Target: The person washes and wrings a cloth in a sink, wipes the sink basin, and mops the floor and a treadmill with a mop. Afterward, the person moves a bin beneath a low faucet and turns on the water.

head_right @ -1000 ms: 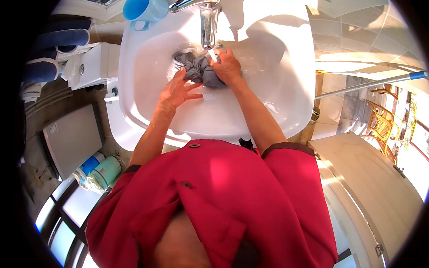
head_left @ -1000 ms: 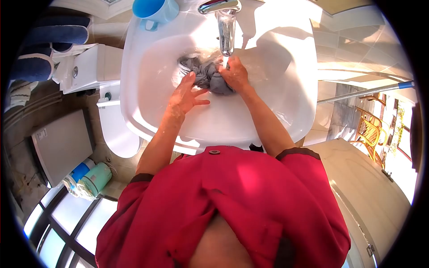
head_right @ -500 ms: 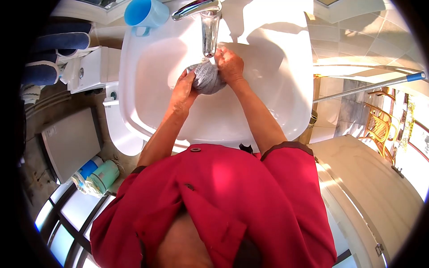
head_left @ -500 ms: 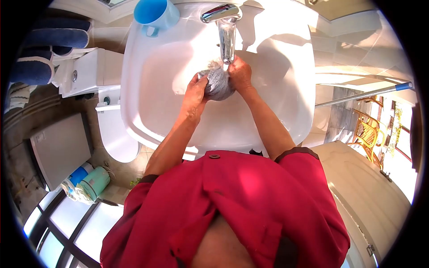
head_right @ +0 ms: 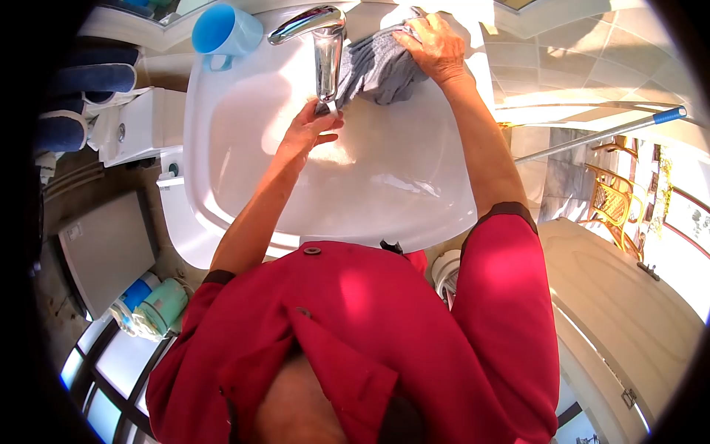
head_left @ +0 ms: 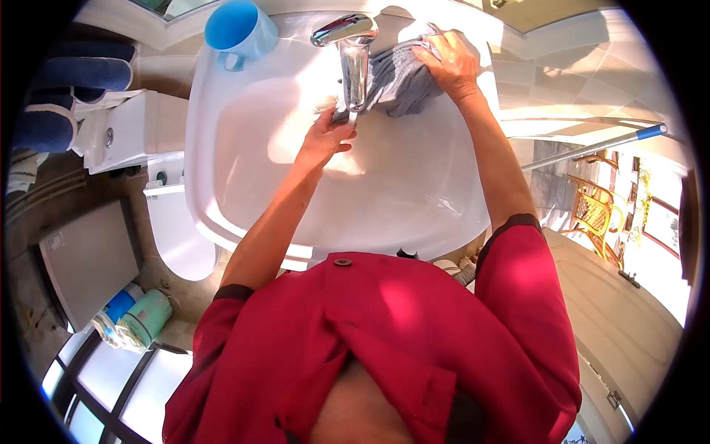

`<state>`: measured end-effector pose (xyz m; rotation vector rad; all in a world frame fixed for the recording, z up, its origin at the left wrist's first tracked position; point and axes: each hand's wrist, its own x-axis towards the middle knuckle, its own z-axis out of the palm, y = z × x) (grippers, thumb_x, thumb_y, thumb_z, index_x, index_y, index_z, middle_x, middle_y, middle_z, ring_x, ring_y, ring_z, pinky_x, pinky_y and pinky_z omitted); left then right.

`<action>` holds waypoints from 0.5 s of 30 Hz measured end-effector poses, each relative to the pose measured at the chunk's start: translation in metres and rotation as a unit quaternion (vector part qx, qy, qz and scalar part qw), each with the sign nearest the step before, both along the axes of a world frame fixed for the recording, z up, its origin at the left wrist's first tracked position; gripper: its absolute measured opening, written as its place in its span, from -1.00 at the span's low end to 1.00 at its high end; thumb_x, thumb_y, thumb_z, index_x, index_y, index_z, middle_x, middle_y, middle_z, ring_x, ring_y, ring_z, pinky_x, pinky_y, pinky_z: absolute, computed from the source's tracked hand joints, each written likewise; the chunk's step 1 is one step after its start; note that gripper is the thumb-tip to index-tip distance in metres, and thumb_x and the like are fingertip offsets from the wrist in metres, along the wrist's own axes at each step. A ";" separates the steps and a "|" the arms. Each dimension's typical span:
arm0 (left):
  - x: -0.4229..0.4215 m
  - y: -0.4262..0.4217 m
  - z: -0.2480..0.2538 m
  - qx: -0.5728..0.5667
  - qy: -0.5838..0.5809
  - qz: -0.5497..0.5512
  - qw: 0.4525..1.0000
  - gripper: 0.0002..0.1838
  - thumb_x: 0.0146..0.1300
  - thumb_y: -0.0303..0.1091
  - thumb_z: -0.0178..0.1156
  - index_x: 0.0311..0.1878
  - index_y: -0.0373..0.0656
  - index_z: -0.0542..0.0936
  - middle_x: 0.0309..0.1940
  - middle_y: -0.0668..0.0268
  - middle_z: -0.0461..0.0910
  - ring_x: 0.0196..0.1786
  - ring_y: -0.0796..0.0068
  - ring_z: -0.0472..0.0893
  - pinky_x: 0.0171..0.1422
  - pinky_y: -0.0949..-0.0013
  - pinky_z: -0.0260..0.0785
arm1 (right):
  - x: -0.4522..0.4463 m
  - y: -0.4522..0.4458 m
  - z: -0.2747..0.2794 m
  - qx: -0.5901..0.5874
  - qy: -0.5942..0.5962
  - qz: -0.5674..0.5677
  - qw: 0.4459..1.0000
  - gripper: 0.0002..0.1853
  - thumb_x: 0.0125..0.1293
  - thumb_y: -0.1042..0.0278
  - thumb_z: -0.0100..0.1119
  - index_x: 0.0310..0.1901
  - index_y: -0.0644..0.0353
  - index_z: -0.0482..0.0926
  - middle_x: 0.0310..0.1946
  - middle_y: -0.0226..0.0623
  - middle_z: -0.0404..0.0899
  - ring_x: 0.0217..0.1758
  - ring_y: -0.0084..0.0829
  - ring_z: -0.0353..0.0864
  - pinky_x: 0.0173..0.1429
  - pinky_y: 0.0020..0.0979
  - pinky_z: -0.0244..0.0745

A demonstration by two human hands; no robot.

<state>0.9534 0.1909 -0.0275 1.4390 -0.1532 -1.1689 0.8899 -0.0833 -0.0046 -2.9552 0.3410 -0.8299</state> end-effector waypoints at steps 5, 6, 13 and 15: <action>-0.009 -0.019 -0.014 0.045 -0.135 -0.128 0.982 -0.54 0.16 -0.22 0.12 0.15 -0.07 0.38 -0.17 0.41 0.53 -0.07 0.57 0.49 -0.01 0.40 0.34 | -0.075 -0.004 -0.002 -0.052 -0.045 -0.088 0.994 -0.74 0.06 0.11 0.26 -0.33 0.09 0.53 -0.41 -0.34 0.43 -0.39 -0.30 0.52 -0.39 -0.34 0.44; -0.013 -0.021 -0.022 0.065 -0.172 -0.148 0.972 -0.54 0.15 -0.24 0.11 0.14 -0.11 0.38 -0.17 0.33 0.56 -0.08 0.48 0.52 -0.02 0.39 0.35 | -0.091 0.006 0.003 -0.038 -0.016 -0.110 0.993 -0.75 0.08 0.13 0.25 -0.32 0.09 0.52 -0.40 -0.34 0.42 -0.39 -0.30 0.52 -0.38 -0.34 0.45; -0.030 0.010 -0.044 0.134 -0.358 -0.253 0.889 -0.61 0.10 -0.22 0.02 0.01 -0.10 0.49 -0.18 0.10 0.58 0.00 0.16 0.51 0.12 0.19 0.31 | -0.150 0.080 -0.012 -0.138 0.240 -0.088 0.957 -0.91 -0.01 0.39 0.12 -0.45 0.06 0.41 -0.38 -0.34 0.37 -0.36 -0.34 0.51 -0.45 -0.35 0.49; -0.025 0.023 -0.028 0.154 -0.365 -0.310 0.864 -0.63 0.11 -0.21 0.00 -0.01 -0.06 0.51 -0.19 0.14 0.58 -0.02 0.16 0.52 0.11 0.19 0.31 | -0.167 0.114 -0.028 -0.034 0.323 -0.138 0.936 -0.95 0.03 0.41 0.07 -0.44 0.09 0.42 -0.36 -0.26 0.39 -0.35 -0.23 0.55 -0.41 -0.27 0.49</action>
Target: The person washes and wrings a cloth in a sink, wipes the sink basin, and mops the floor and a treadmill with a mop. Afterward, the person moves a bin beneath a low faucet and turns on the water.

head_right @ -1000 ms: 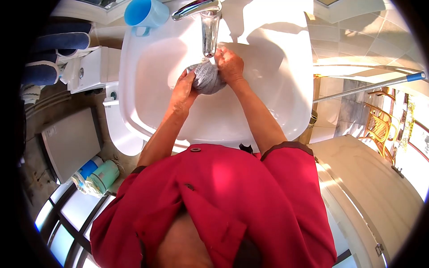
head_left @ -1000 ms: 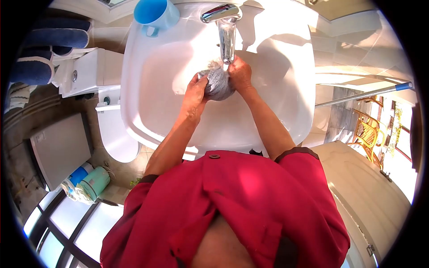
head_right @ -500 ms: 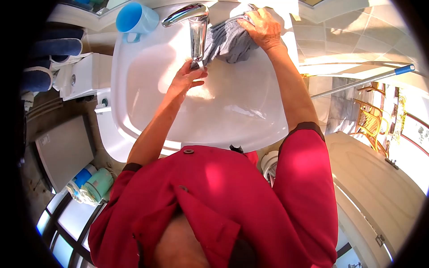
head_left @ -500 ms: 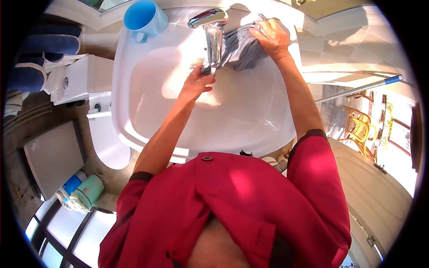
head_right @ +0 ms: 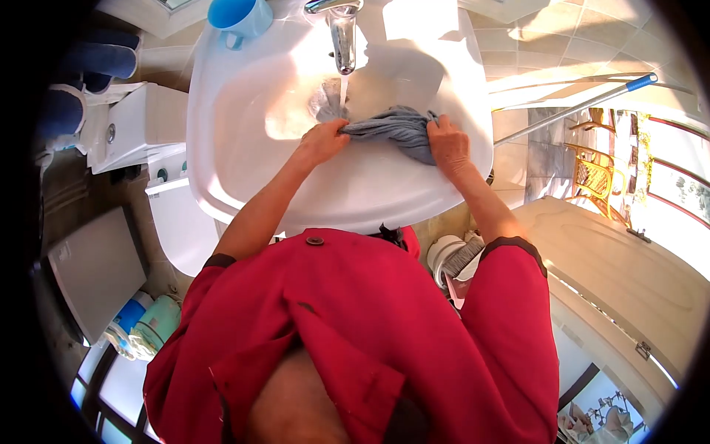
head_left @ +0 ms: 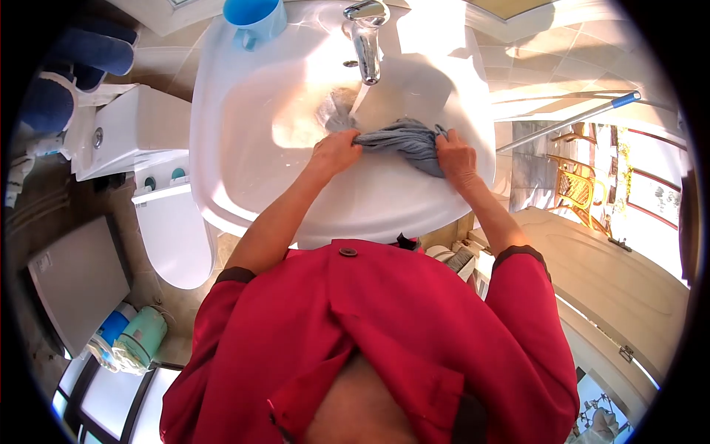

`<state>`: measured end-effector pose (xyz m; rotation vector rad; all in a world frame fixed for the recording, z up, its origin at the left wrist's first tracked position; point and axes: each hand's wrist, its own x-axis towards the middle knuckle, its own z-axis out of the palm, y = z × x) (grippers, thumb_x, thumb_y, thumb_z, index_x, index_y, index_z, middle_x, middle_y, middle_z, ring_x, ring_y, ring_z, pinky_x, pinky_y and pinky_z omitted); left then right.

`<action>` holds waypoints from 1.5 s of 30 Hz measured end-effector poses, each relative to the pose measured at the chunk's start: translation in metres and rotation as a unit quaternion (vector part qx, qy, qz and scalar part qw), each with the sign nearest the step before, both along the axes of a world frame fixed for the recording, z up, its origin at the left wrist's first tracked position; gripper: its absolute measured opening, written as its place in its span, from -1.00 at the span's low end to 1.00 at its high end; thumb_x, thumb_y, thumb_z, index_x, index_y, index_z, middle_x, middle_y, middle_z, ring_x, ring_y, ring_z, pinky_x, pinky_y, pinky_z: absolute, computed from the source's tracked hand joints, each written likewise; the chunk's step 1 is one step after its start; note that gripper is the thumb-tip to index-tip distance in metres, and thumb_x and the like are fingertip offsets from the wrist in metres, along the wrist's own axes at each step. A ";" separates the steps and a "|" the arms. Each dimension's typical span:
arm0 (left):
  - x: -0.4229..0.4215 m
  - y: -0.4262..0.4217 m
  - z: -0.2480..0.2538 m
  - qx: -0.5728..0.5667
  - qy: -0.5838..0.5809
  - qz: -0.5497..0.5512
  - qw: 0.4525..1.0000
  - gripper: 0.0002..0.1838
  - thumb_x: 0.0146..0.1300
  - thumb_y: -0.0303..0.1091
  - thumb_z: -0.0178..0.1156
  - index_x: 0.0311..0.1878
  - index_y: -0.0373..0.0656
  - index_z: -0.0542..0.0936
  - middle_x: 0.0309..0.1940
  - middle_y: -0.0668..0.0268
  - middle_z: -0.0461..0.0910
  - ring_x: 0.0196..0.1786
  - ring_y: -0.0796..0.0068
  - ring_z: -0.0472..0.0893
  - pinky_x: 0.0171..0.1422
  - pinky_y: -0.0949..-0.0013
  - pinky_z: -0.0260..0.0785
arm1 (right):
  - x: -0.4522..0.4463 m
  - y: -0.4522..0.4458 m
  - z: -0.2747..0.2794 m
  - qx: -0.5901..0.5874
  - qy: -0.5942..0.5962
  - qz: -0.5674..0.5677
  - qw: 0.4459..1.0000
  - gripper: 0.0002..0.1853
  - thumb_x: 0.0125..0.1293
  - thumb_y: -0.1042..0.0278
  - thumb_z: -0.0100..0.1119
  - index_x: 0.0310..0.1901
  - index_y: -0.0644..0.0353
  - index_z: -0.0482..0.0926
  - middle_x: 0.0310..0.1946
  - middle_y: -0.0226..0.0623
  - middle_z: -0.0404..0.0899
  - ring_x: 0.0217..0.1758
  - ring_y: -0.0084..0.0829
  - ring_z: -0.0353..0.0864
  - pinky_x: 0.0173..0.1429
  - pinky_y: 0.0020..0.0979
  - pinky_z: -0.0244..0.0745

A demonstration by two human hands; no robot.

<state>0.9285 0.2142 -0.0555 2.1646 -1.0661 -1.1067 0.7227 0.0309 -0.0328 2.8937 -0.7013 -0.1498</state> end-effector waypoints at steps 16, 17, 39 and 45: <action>0.092 0.124 0.042 -0.088 -0.191 0.111 0.971 -0.70 0.02 -0.49 -0.03 -0.17 -0.06 0.57 -0.42 0.20 0.52 -0.37 0.23 0.52 -0.24 0.31 0.35 | 0.118 0.107 -0.023 0.478 -0.188 -0.058 0.856 -0.76 0.22 0.14 0.02 -0.25 0.13 0.49 -0.22 -0.21 0.50 -0.26 -0.08 0.54 -0.18 -0.18 0.44; 0.090 0.123 0.044 -0.088 -0.206 0.108 0.969 -0.71 0.02 -0.50 -0.02 -0.18 -0.06 0.57 -0.42 0.21 0.50 -0.36 0.22 0.51 -0.24 0.31 0.35 | 0.122 0.082 -0.038 0.411 -0.162 -0.070 0.894 -0.78 0.21 0.17 0.01 -0.24 0.11 0.49 -0.21 -0.20 0.50 -0.26 -0.08 0.54 -0.19 -0.17 0.45; 0.054 0.063 0.008 -0.035 -0.238 0.144 0.960 -0.72 0.03 -0.47 -0.02 -0.17 -0.01 0.54 -0.28 0.23 0.50 -0.16 0.20 0.51 -0.08 0.20 0.38 | 0.168 0.048 -0.104 0.197 -0.183 0.056 0.962 -0.68 0.28 0.14 -0.14 -0.42 0.15 0.53 -0.55 -0.06 0.55 -0.46 -0.01 0.57 -0.36 -0.10 0.47; 0.050 0.063 0.004 -0.034 -0.222 0.183 0.957 -0.72 0.02 -0.47 -0.02 -0.20 0.00 0.56 -0.27 0.22 0.52 -0.12 0.20 0.51 -0.06 0.20 0.40 | 0.198 0.025 -0.093 0.325 0.042 0.026 0.944 -0.64 0.21 0.04 -0.10 -0.25 0.17 0.53 -0.41 -0.09 0.57 -0.25 -0.07 0.57 -0.22 -0.16 0.45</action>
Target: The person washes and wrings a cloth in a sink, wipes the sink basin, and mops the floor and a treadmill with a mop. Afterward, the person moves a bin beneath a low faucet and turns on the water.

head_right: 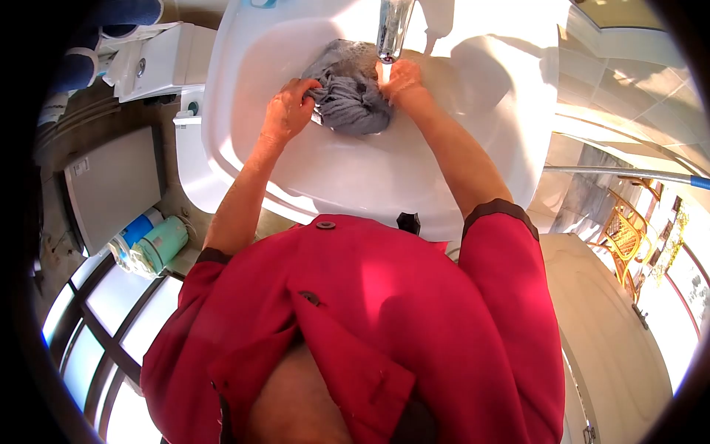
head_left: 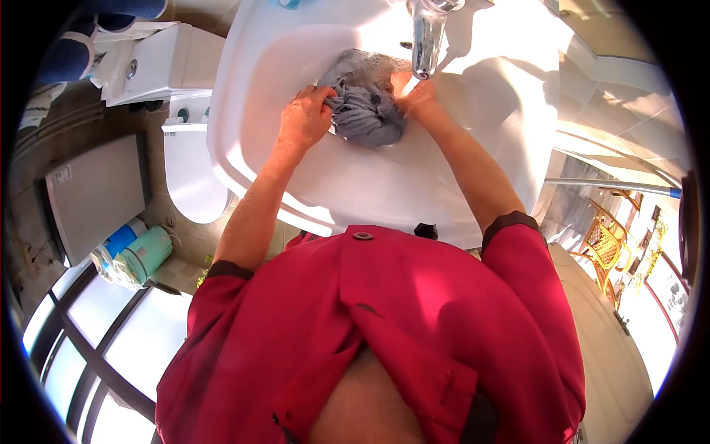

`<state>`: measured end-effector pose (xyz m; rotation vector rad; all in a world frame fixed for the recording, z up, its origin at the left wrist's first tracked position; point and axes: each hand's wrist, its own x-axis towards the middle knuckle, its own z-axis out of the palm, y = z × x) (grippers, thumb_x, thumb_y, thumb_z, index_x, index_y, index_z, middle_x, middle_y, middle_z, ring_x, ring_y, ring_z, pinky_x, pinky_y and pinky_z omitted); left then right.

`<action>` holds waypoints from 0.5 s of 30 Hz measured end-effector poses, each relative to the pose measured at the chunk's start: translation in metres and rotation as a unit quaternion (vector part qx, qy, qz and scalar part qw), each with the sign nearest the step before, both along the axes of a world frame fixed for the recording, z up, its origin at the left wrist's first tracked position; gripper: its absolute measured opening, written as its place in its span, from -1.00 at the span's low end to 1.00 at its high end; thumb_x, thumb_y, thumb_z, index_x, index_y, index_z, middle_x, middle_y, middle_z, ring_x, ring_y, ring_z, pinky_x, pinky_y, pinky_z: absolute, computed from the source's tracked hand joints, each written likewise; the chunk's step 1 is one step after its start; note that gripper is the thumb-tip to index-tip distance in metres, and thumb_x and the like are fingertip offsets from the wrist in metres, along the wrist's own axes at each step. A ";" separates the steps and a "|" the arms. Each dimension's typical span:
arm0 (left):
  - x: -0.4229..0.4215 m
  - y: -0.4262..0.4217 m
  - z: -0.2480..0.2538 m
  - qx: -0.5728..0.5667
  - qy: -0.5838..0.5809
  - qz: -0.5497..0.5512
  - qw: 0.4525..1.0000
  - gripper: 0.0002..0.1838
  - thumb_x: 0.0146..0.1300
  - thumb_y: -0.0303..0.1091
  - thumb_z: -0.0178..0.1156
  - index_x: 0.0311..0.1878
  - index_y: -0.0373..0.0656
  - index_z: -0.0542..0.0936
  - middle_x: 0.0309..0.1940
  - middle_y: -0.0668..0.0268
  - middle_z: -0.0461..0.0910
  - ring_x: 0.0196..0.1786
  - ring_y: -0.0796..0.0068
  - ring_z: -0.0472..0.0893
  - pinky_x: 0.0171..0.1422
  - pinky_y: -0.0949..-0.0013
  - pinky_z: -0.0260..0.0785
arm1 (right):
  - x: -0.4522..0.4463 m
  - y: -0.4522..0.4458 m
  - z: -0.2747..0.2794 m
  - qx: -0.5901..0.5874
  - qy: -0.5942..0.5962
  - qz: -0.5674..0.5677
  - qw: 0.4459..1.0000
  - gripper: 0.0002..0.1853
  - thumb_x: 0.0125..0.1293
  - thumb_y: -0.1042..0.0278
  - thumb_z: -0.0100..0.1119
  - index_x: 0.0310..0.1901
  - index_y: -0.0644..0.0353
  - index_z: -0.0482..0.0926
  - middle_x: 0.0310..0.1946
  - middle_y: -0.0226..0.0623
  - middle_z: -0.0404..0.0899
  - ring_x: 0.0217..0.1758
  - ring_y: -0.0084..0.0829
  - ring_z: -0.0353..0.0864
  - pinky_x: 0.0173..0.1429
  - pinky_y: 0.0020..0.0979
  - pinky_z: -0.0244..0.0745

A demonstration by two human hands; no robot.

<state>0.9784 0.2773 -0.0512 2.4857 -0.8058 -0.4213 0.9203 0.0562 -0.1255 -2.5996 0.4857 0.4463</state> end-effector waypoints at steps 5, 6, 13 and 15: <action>0.014 -0.020 -0.012 -0.068 0.091 0.083 0.990 -0.71 0.02 -0.43 0.01 -0.17 0.01 0.58 -0.25 0.20 0.57 -0.20 0.16 0.54 -0.07 0.23 0.40 | -0.035 0.023 0.038 0.216 -0.164 -0.110 0.956 -0.70 0.14 0.15 0.14 -0.24 0.23 0.58 -0.45 -0.16 0.59 -0.38 -0.29 0.57 -0.21 -0.38 0.44; 0.013 -0.028 -0.014 -0.129 0.092 0.078 0.984 -0.72 0.00 -0.41 0.05 -0.18 -0.03 0.59 -0.42 0.26 0.59 -0.37 0.31 0.56 -0.16 0.38 0.40 | -0.050 0.026 0.037 0.221 -0.148 -0.074 0.961 -0.74 0.14 0.21 0.15 -0.27 0.25 0.58 -0.46 -0.18 0.59 -0.39 -0.32 0.57 -0.22 -0.38 0.43; 0.036 -0.034 0.026 -0.247 0.195 0.116 0.942 -0.45 0.02 -0.34 0.16 0.16 -0.09 0.35 -0.38 0.27 0.57 -0.41 0.53 0.52 -0.27 0.47 0.40 | -0.113 -0.035 0.065 -0.049 -0.191 -0.195 0.961 -0.70 0.04 0.27 0.23 -0.17 0.14 0.51 -0.16 -0.19 0.51 -0.15 -0.24 0.51 -0.17 -0.28 0.41; 0.031 -0.024 0.029 -0.161 0.237 0.133 0.949 -0.35 0.09 -0.31 0.17 0.27 -0.05 0.16 -0.20 0.18 0.50 -0.27 0.42 0.54 -0.23 0.40 0.47 | -0.103 -0.023 0.072 -0.162 -0.229 -0.145 0.949 -0.60 -0.01 0.26 0.26 -0.09 0.10 0.46 -0.01 -0.18 0.42 -0.03 -0.21 0.45 -0.14 -0.26 0.40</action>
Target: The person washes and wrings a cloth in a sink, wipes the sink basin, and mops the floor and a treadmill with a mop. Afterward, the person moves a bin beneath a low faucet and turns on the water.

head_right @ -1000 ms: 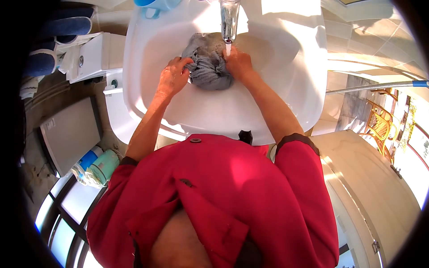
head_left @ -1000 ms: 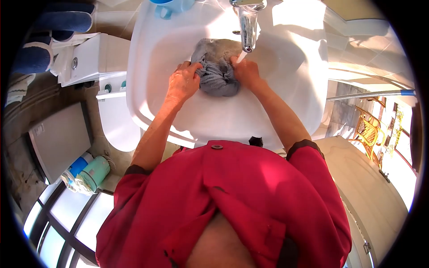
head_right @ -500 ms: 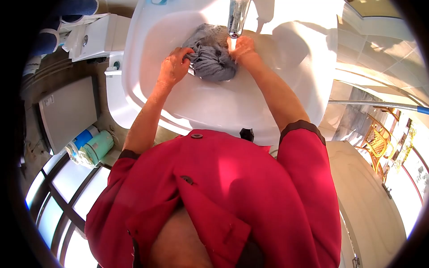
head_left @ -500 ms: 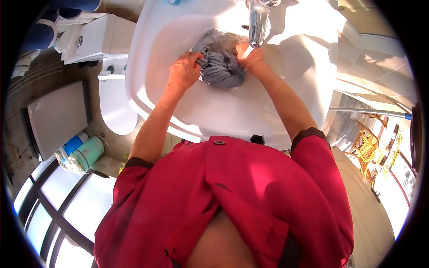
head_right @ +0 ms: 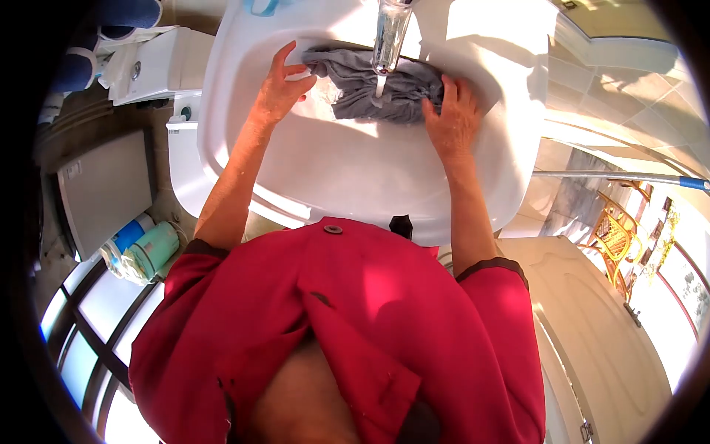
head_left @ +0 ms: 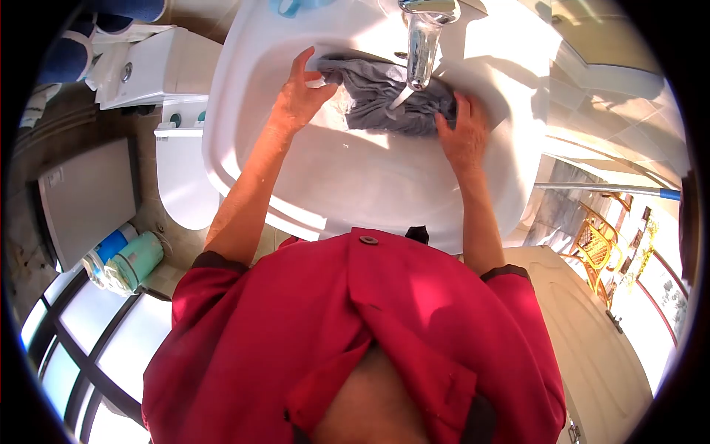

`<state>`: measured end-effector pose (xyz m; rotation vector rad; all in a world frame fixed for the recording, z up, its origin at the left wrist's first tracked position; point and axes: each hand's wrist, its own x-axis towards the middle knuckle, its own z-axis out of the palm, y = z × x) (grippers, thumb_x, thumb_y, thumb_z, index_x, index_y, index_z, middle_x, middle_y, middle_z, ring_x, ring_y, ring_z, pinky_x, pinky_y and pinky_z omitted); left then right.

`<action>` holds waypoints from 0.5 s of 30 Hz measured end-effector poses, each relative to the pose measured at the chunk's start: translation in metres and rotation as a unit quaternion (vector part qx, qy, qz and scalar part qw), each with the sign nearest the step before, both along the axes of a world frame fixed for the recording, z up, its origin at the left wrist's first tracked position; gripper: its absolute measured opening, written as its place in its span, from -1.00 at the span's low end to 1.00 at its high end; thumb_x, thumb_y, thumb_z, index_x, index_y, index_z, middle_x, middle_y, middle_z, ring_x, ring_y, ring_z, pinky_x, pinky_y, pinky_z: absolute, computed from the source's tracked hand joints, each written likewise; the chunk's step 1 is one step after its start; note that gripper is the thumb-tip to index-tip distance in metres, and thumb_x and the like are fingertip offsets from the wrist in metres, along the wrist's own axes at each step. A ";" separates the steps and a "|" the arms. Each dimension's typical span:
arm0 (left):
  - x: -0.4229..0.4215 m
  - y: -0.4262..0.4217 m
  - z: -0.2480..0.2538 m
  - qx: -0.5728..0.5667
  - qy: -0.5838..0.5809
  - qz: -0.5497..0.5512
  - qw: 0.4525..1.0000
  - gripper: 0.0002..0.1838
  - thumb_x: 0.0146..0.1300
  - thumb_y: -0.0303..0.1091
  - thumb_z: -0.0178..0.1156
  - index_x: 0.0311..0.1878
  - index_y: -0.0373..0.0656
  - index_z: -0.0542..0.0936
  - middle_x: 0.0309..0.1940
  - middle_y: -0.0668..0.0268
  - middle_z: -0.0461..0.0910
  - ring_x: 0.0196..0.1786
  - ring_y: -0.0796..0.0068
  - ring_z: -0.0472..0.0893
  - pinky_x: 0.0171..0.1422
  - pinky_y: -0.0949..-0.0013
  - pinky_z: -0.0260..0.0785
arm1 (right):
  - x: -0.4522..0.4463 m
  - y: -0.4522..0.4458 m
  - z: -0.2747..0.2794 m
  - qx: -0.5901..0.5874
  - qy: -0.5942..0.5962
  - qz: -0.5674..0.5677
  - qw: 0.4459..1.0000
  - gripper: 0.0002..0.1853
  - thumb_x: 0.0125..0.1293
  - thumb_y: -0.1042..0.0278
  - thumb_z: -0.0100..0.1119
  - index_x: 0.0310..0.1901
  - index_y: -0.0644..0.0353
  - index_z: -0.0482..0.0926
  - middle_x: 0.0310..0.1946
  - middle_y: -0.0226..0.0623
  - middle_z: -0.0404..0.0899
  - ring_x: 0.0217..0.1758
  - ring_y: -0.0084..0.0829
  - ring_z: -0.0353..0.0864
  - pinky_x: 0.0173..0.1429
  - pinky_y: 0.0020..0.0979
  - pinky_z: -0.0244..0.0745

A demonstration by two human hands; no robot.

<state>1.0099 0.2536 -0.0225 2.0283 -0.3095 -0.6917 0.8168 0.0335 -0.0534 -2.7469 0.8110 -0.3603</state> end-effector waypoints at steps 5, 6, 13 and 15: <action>-0.040 0.016 -0.011 -0.112 0.371 0.109 0.915 -0.21 0.14 -0.03 0.19 0.33 -0.02 0.01 0.11 0.11 0.30 -0.06 0.17 0.51 -0.19 0.11 0.50 | 0.060 0.063 -0.048 0.337 -0.026 0.028 0.941 -0.49 -0.09 0.16 0.34 -0.08 0.15 0.45 -0.22 -0.21 0.49 -0.18 -0.23 0.49 -0.13 -0.31 0.43; -0.048 0.014 -0.014 -0.156 0.418 0.117 0.887 -0.21 0.15 0.04 0.17 0.32 -0.01 0.00 0.15 0.09 0.25 -0.03 0.14 0.48 -0.21 0.02 0.50 | 0.071 0.074 -0.048 0.500 -0.025 0.028 0.865 -0.51 -0.11 0.17 0.36 -0.13 0.19 0.48 -0.39 -0.26 0.52 -0.30 -0.28 0.51 -0.14 -0.36 0.43; -0.050 -0.014 0.006 -0.249 0.550 0.244 0.759 -0.37 0.13 0.20 0.10 0.00 -0.20 0.41 -0.18 0.28 0.50 -0.20 0.45 0.53 -0.20 0.40 0.43 | 0.085 0.149 0.055 0.250 -0.210 0.227 0.918 -0.68 0.05 0.21 0.23 -0.60 0.22 0.35 -0.63 -0.26 0.42 -0.55 -0.16 0.41 -0.44 -0.27 0.29; -0.068 -0.029 -0.016 -0.321 0.373 0.260 0.831 -0.50 0.21 0.15 0.03 -0.09 -0.14 0.46 -0.17 0.28 0.52 -0.16 0.47 0.53 -0.13 0.39 0.42 | 0.109 0.113 0.022 0.202 -0.225 0.152 0.941 -0.66 0.14 0.17 0.13 -0.60 0.22 0.34 -0.60 -0.15 0.42 -0.53 -0.18 0.42 -0.42 -0.27 0.32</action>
